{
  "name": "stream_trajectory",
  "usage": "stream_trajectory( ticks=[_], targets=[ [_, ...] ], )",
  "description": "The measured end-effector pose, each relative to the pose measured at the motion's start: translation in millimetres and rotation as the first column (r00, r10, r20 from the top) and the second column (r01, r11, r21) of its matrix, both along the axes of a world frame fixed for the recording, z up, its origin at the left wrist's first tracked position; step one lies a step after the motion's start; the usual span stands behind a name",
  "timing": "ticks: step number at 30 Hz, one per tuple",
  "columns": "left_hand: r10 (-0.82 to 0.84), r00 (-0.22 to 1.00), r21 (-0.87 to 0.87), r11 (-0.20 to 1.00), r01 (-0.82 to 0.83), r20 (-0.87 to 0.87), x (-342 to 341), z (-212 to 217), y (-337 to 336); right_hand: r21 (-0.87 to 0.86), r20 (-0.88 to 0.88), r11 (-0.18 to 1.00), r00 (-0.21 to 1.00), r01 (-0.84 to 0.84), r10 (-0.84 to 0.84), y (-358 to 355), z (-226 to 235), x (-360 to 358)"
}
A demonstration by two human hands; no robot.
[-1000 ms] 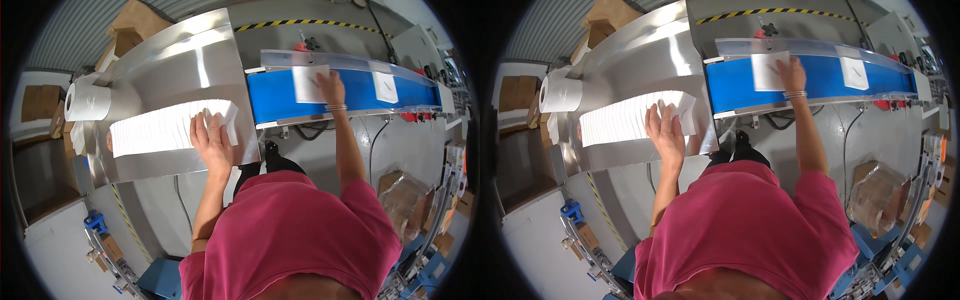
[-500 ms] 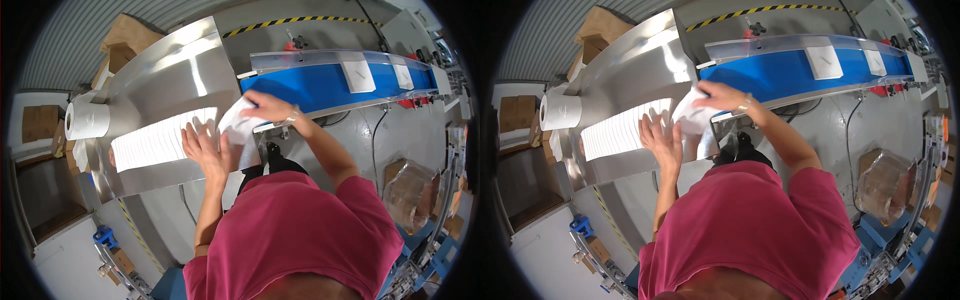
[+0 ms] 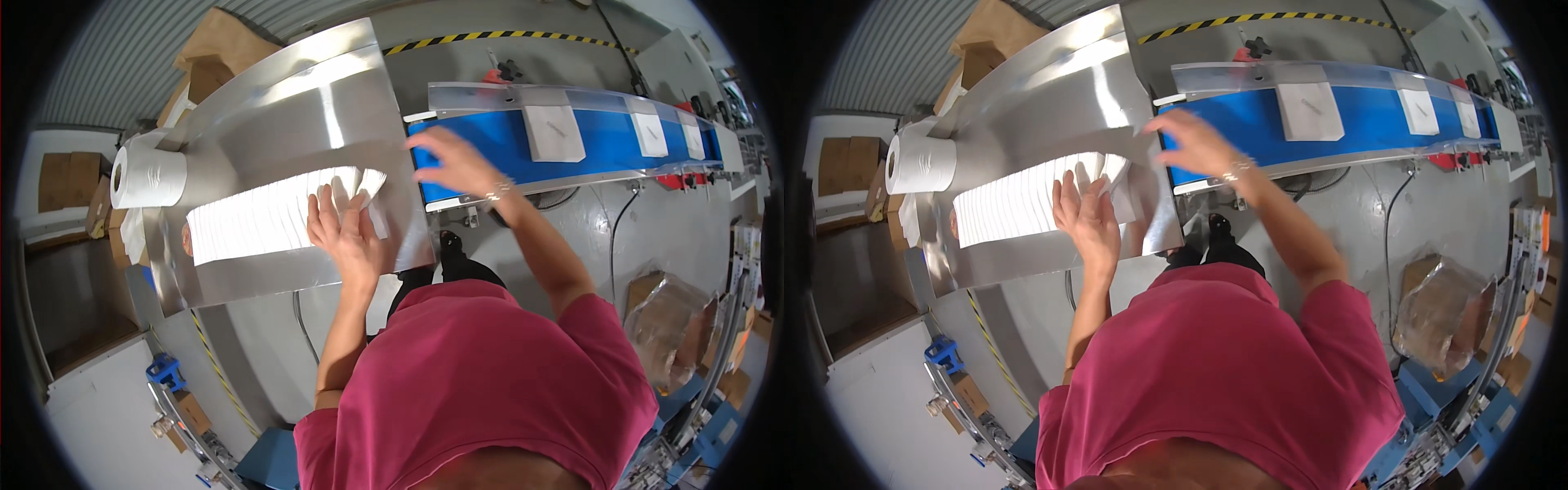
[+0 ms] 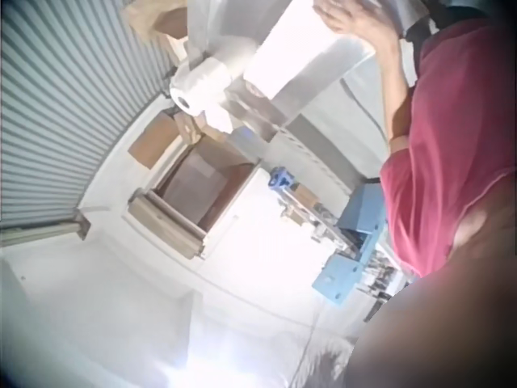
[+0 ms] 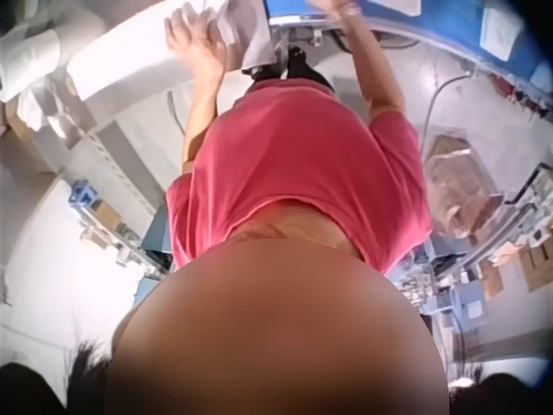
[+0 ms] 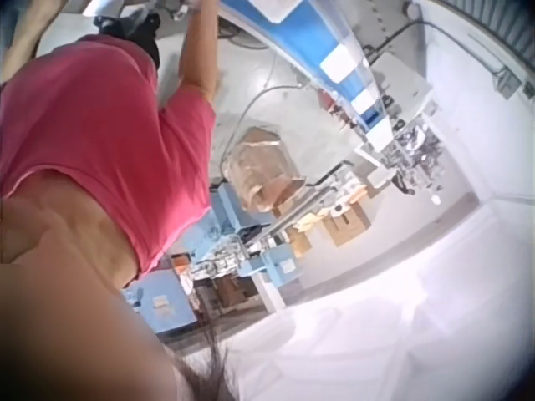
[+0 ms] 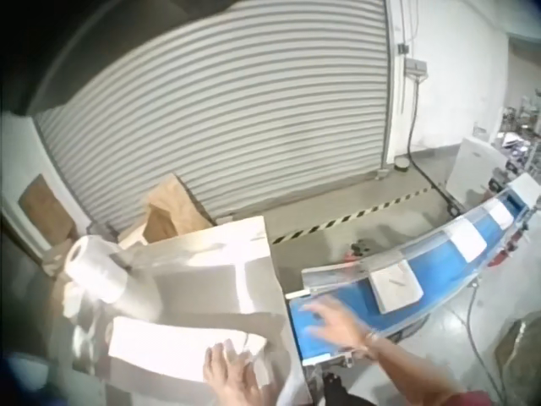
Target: The recorder is manually transferring stacks of paper napkins from a production station onto a conveyor belt.
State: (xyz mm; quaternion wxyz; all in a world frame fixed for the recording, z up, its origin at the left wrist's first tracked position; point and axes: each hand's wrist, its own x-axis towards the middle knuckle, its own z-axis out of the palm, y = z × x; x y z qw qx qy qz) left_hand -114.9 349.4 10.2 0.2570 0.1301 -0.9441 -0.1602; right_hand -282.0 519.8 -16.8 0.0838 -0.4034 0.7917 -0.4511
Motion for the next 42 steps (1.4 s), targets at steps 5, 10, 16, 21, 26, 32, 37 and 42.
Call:
stream_trajectory(
  ticks=[5,10,16,21,26,32,37,42],
  targets=[
    [-0.055,0.997,-0.007,0.998,0.055,0.055,-2.9,4.0,-0.9,-0.081,-0.145,0.963,0.959,-0.258,0.245,-42.1,-8.1,5.5],
    [0.041,0.999,-0.014,0.999,-0.041,0.002,0.6,-2.7,-19.8,-0.156,0.552,0.959,0.826,0.236,-0.113,15.1,-59.4,-11.9],
    [0.036,0.999,0.023,0.999,-0.035,-0.011,-1.8,2.6,-17.9,0.32,-0.546,0.367,0.487,0.873,-0.682,112.8,-79.0,-49.1],
    [0.026,0.999,0.074,0.997,-0.023,-0.04,-2.4,2.7,-15.2,0.044,-0.24,0.956,0.932,0.29,-0.272,48.3,-30.1,-22.3],
    [-0.046,0.999,0.019,0.999,0.046,0.029,-1.4,8.3,-13.9,-0.019,0.097,0.968,0.963,-0.251,0.251,-55.0,-7.1,10.1],
    [0.006,1.0,0.003,1.0,-0.006,0.005,4.3,0.0,-29.7,-0.04,0.445,0.995,0.894,0.086,-0.059,-14.7,-27.8,3.5],
    [0.0,1.0,0.055,0.998,0.001,-0.025,8.8,-0.8,-36.3,0.303,0.251,0.692,0.645,0.655,-0.721,72.8,-64.3,-40.8],
    [0.016,1.0,0.148,0.989,-0.012,-0.019,6.0,4.8,-33.3,0.142,-0.633,0.431,0.416,0.891,-0.652,68.6,-26.3,-25.0]
  ],
)
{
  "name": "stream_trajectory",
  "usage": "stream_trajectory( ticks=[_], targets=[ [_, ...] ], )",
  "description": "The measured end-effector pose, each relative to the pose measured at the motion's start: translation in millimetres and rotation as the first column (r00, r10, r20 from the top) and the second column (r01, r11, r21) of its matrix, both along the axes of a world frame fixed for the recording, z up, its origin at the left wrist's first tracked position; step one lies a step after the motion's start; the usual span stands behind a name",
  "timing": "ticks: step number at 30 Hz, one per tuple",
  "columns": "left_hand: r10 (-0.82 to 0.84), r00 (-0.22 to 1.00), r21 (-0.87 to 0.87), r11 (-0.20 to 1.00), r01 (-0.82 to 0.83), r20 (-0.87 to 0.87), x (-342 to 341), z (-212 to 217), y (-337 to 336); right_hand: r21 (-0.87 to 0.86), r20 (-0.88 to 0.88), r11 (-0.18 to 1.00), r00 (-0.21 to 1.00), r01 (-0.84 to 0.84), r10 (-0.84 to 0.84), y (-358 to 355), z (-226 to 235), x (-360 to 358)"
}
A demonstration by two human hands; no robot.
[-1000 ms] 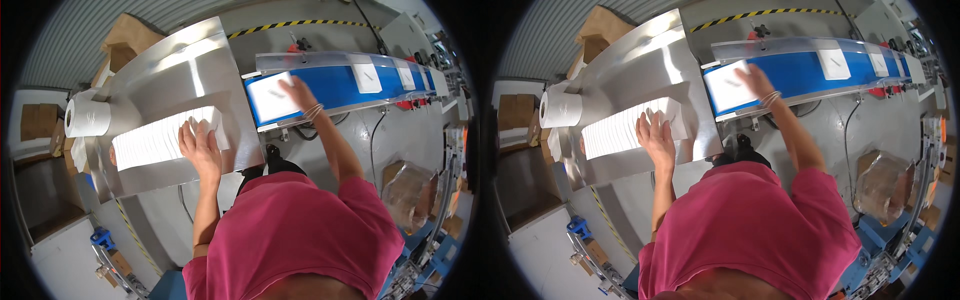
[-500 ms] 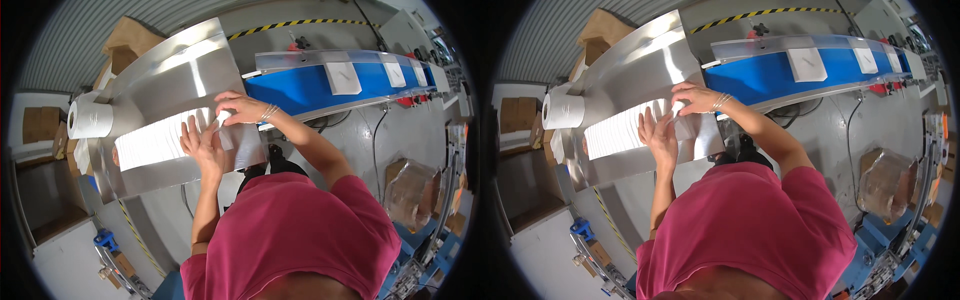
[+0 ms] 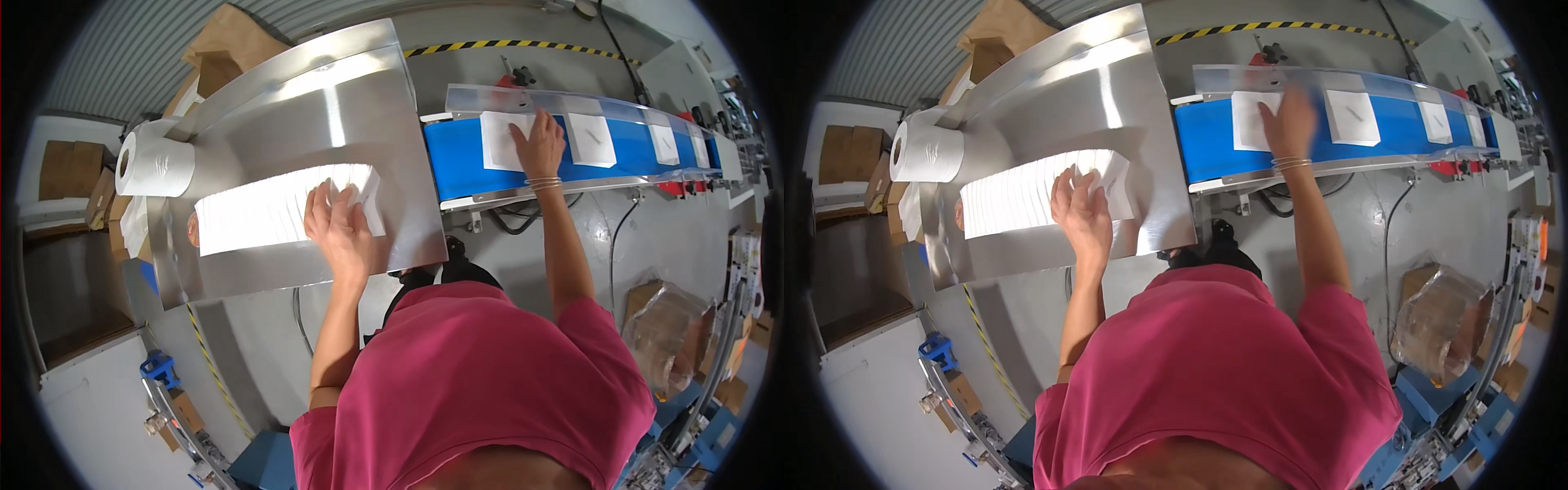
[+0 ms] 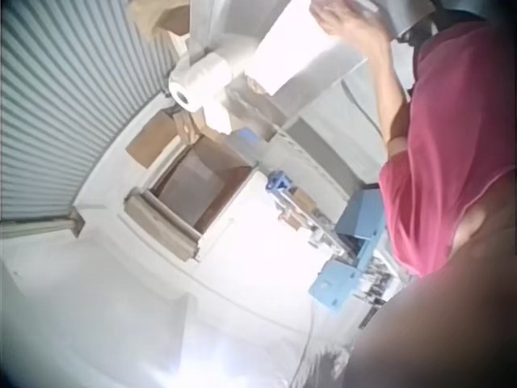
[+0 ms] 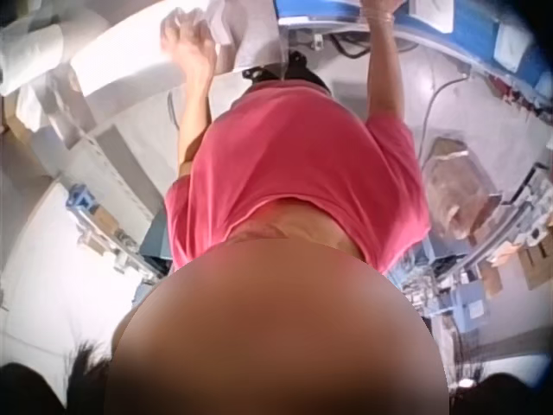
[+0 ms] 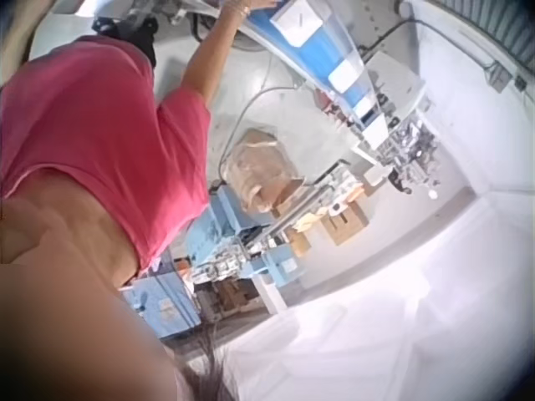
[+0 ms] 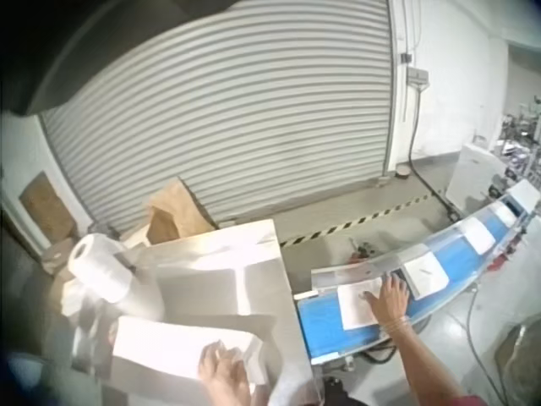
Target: The recorder is manually transferring stacks of paper napkins from a production station onto a conveyor belt.
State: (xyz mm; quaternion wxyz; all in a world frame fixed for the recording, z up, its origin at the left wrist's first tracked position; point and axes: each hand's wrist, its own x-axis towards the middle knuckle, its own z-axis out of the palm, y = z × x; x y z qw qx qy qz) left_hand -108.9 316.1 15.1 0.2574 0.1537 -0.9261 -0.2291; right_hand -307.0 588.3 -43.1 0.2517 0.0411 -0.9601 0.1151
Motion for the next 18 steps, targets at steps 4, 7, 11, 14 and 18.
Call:
stream_trajectory(
  ticks=[4,7,11,14,18],
  targets=[
    [0.001,1.0,-0.029,1.0,-0.001,0.008,2.7,-2.1,-3.2,-0.678,0.151,0.459,0.503,-0.573,0.851,-78.6,21.0,26.9],
    [-0.059,0.997,-0.057,0.996,0.061,0.042,1.8,-0.5,-1.3,-0.709,0.29,0.338,0.181,-0.619,0.94,-128.5,34.6,42.8],
    [-0.049,0.998,-0.066,0.997,0.05,0.028,6.1,4.9,-5.5,-0.7,0.176,0.275,0.215,-0.659,0.961,-133.5,15.8,45.9],
    [0.032,0.999,-0.125,0.992,-0.031,0.003,8.1,-4.3,-16.9,-0.931,0.265,0.331,0.341,-0.152,0.902,-92.5,-14.5,36.0],
    [-0.011,1.0,-0.049,0.999,0.012,0.022,5.4,0.2,-15.9,-0.529,0.199,0.766,0.823,-0.366,0.531,13.1,-105.8,-21.4]
  ],
)
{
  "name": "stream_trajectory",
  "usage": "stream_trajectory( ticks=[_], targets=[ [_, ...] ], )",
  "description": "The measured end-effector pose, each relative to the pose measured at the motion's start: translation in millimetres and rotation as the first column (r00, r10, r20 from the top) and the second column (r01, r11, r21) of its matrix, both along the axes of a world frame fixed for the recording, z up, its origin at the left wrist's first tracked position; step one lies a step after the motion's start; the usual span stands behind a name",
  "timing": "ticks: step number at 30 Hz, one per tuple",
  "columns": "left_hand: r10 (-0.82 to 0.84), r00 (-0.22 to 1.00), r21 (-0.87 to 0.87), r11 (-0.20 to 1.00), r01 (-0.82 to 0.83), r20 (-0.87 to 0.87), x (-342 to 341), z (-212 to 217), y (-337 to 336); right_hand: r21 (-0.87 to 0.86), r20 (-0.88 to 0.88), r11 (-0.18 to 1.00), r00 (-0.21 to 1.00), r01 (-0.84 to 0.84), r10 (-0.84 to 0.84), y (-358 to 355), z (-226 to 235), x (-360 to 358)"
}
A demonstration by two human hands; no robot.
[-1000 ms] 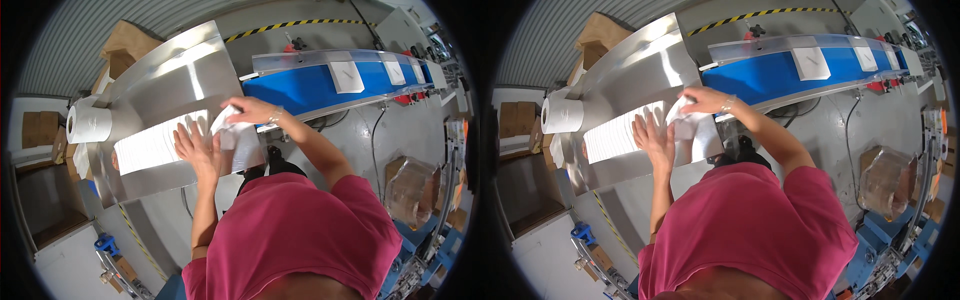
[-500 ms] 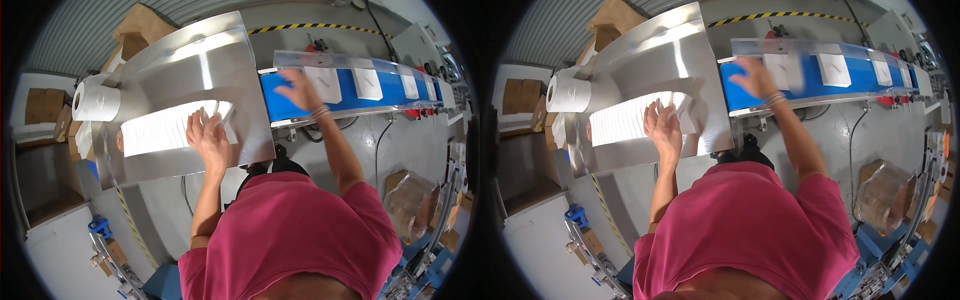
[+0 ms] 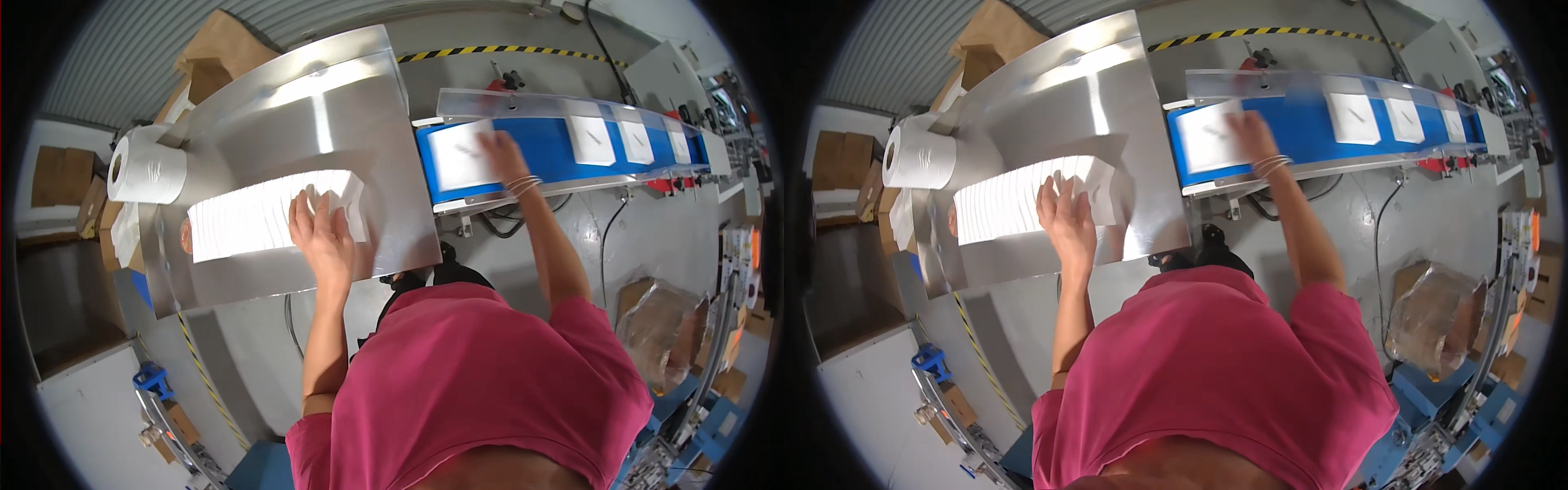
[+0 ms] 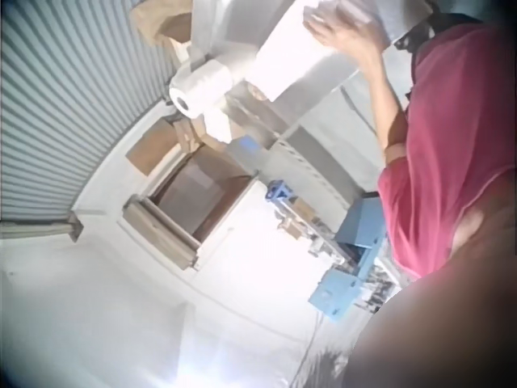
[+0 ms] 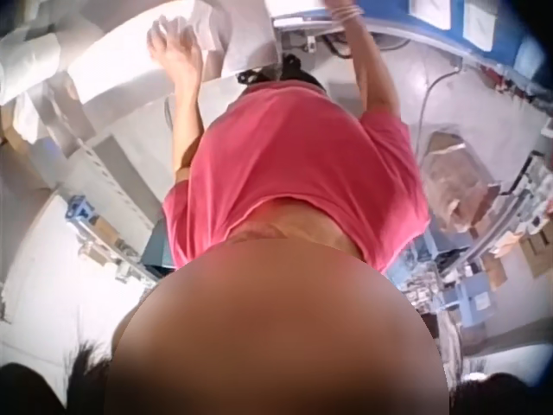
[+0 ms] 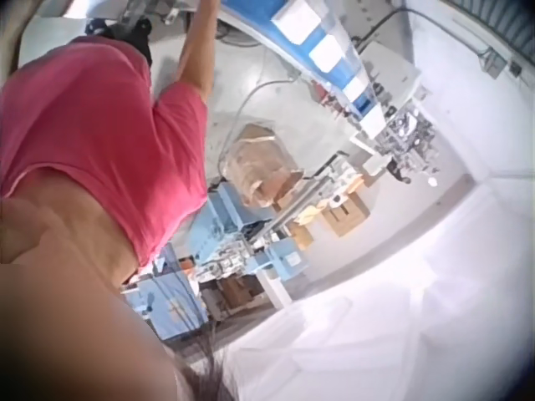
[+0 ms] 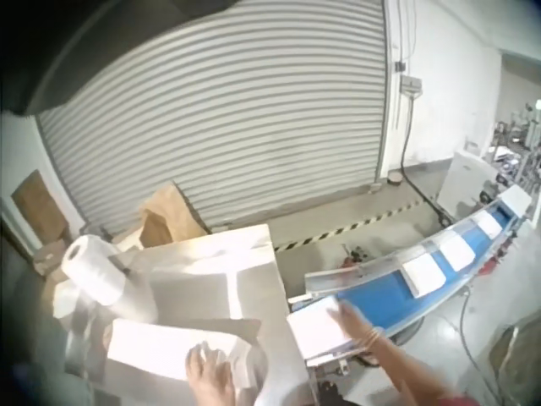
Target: The recorder is manually transferring stacks of paper napkins from a production station onto a conveyor belt.
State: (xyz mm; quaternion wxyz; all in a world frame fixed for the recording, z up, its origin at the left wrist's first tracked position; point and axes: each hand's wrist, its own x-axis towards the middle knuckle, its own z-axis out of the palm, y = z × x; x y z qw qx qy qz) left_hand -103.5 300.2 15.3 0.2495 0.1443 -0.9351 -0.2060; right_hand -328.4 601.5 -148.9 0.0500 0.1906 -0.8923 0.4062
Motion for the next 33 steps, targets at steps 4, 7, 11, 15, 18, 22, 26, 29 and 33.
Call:
stream_trajectory(
  ticks=[4,7,11,15,18,22,26,29,33],
  targets=[
    [0.041,0.999,-0.01,0.999,-0.041,-0.034,-1.0,-4.3,-2.1,0.335,-0.25,0.788,0.855,0.516,-0.454,9.5,64.5,8.4],
    [0.043,0.998,-0.01,0.999,-0.043,-0.043,2.0,-2.1,-2.6,0.221,-0.269,0.944,0.946,0.244,-0.182,-24.6,91.9,17.6],
    [0.048,0.998,-0.066,0.997,-0.05,-0.03,1.1,-4.4,-1.5,0.039,-0.165,0.932,0.917,-0.362,0.363,-122.9,126.7,58.7],
    [0.014,1.0,-0.107,0.994,-0.013,0.009,1.2,-0.9,-1.8,-0.162,0.022,0.786,0.794,-0.596,0.607,-180.1,130.3,73.8],
    [-0.04,0.998,-0.149,0.988,0.048,0.055,3.8,0.1,-5.9,-0.184,0.11,0.662,0.654,-0.727,0.749,-188.1,129.2,68.4],
    [0.026,0.999,-0.121,0.992,-0.022,0.029,4.1,3.8,-6.6,-0.381,0.463,0.684,0.512,-0.622,0.724,-162.7,121.5,64.7],
    [0.032,0.999,-0.072,0.997,-0.031,0.026,6.4,-6.4,-18.2,-0.339,0.419,0.92,0.843,-0.198,0.336,-99.3,70.0,45.2],
    [0.019,1.0,-0.052,0.998,-0.019,0.01,6.8,-6.8,-21.5,-0.173,0.458,0.962,0.882,0.21,-0.111,-38.3,63.2,18.8],
    [0.016,0.999,-0.022,1.0,-0.016,-0.035,4.3,-6.2,-19.8,0.366,-0.185,0.786,0.867,0.497,-0.462,22.3,61.2,-10.3]
  ],
)
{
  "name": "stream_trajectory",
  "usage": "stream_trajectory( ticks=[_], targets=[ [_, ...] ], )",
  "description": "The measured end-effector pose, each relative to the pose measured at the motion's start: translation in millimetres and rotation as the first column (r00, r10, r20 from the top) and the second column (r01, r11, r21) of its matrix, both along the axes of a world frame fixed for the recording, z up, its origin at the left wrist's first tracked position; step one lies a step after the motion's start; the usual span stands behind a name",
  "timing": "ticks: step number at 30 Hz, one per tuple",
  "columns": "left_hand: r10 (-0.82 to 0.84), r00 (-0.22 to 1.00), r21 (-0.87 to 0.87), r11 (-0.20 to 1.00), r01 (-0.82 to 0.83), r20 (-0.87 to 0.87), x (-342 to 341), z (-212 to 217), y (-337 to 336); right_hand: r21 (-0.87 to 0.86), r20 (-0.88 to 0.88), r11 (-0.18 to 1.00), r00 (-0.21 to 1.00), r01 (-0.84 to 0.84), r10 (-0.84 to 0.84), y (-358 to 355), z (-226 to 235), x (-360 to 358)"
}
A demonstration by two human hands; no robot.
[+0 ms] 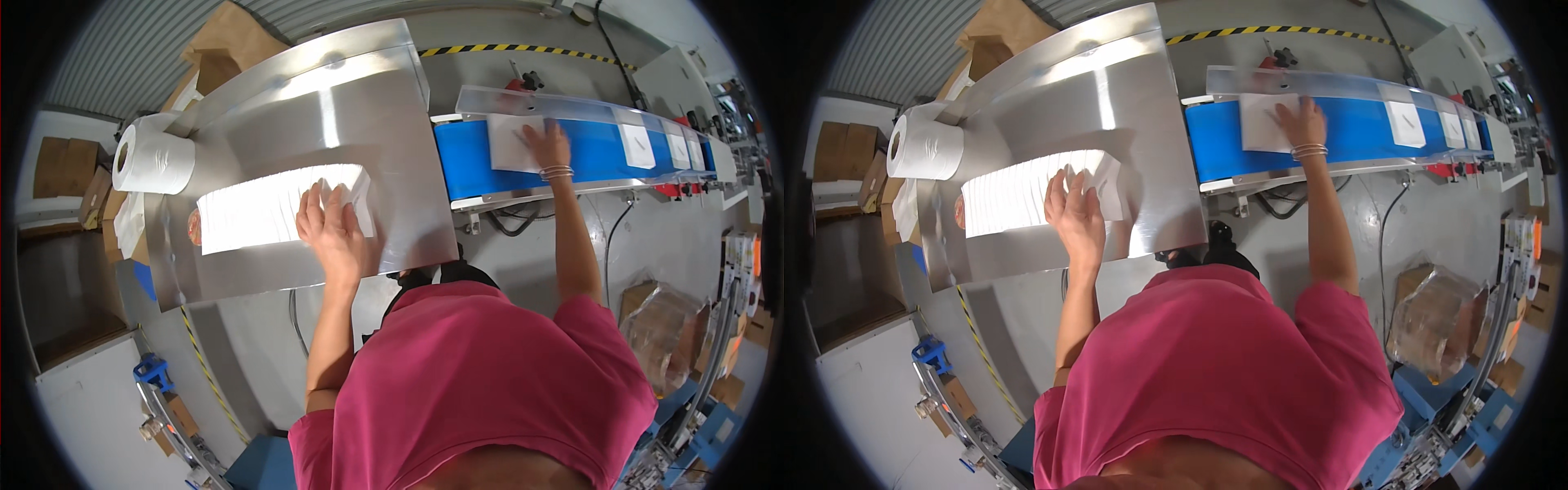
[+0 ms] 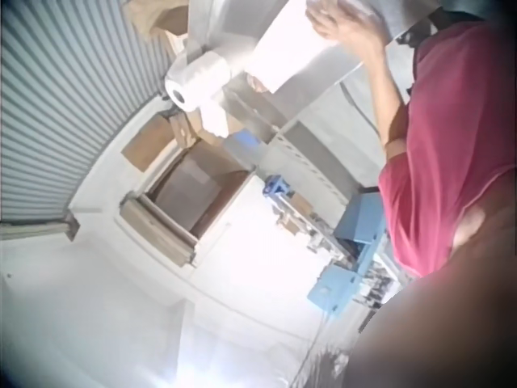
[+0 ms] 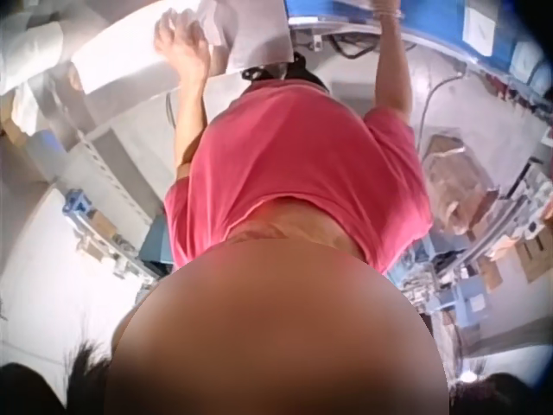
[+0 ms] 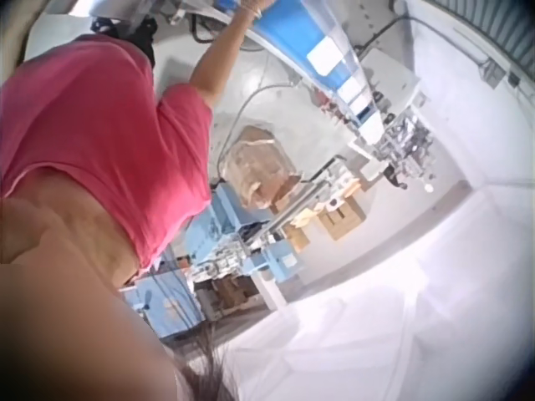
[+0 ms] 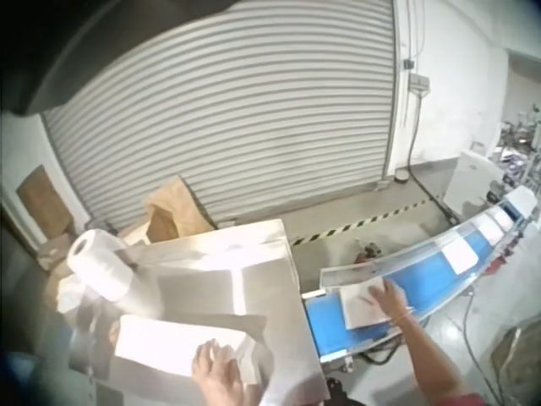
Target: The recorder is manually transferring stacks of paper napkins from a production station onto a conveyor belt.
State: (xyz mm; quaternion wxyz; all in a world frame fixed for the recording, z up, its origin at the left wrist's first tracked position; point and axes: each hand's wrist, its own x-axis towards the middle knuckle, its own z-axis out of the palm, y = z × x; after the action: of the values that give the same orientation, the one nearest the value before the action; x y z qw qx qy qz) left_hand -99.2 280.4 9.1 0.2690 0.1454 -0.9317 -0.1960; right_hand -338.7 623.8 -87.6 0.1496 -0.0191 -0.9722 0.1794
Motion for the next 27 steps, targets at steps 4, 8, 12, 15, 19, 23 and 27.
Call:
stream_trajectory(
  ticks=[4,8,12,15,19,23,27],
  targets=[
    [0.028,0.999,-0.013,1.0,-0.028,0.031,1.6,2.9,2.1,-0.09,-0.106,0.906,0.909,-0.413,0.403,-56.3,47.6,26.4],
    [0.04,0.992,-0.004,0.999,-0.04,0.116,3.4,4.4,0.8,-0.672,0.209,0.399,0.357,-0.624,0.911,-170.2,78.2,73.2],
    [-0.041,0.992,-0.011,0.999,0.043,0.118,-1.7,11.0,4.4,-0.493,0.034,0.22,0.234,-0.842,0.972,-209.0,51.7,83.1],
    [0.021,0.998,-0.031,0.999,-0.02,0.058,3.4,2.5,-10.0,-0.834,0.247,0.334,0.245,-0.439,0.938,-193.0,69.9,82.8],
    [0.035,0.997,-0.048,0.998,-0.032,0.064,6.6,2.9,-16.6,-0.51,0.192,0.708,0.738,-0.488,0.647,-121.6,5.9,52.1],
    [0.038,0.999,-0.023,0.999,-0.038,0.003,6.3,2.5,-17.7,-0.493,0.411,0.869,0.891,0.04,0.192,-55.9,29.9,27.1],
    [0.029,1.0,-0.021,0.999,-0.029,-0.013,4.5,1.9,-17.7,0.188,-0.15,0.982,0.989,0.022,0.007,-61.1,38.3,31.4]
  ],
)
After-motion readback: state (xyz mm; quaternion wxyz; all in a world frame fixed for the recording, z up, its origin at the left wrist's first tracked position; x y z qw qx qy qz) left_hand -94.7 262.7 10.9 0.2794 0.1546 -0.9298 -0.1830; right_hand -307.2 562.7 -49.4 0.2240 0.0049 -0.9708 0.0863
